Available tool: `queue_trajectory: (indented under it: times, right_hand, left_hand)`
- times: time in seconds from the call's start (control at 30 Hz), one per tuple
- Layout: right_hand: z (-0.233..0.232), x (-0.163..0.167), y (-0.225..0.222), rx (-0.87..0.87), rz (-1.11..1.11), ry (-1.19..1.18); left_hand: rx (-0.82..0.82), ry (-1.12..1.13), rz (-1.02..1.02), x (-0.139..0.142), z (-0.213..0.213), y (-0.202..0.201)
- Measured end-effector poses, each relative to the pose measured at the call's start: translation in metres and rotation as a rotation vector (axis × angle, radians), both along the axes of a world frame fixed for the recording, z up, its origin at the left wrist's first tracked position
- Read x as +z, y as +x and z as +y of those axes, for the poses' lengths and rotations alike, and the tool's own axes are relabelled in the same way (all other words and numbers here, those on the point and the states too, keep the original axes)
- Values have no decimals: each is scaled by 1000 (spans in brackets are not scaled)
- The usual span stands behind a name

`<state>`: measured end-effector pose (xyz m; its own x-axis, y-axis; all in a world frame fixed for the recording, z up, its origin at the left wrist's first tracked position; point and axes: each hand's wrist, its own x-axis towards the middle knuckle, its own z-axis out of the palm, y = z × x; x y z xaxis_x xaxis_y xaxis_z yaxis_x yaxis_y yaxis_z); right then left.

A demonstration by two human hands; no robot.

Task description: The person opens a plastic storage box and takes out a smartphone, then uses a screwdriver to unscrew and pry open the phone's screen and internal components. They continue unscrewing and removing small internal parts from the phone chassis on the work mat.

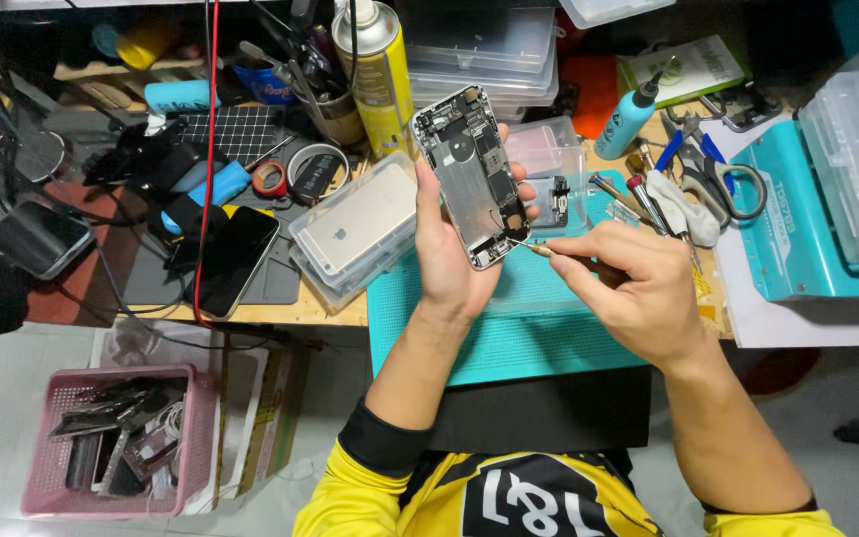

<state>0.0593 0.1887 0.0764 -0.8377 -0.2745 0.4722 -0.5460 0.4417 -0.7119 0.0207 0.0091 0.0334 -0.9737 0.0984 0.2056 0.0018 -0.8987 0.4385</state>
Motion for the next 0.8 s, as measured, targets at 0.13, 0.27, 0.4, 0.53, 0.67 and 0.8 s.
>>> queue_trajectory:
  times: [0.13, 0.27, 0.4, 0.53, 0.67, 0.8]
  right_hand:
    - [-2, 0, 0, 23, 3, 1]
    - [-3, 1, -1, 28, 10, 7]
    - [-3, 1, -1, 14, 13, 23]
    - [-2, -1, 0, 5, 12, 29]
    - [0, -9, -1, 20, -54, -32]
    - [0, -25, -11, 5, -401, -161]
  left_hand:
    - [31, -48, 43, 0, 1, 2]
    - [44, -86, 55, -2, 4, 3]
    - [66, -132, 101, -5, 6, 4]
    - [94, -243, 149, -10, 8, 7]
    - [168, -473, 273, -11, 8, 11]
    - [232, -688, 356, -7, 6, 14]
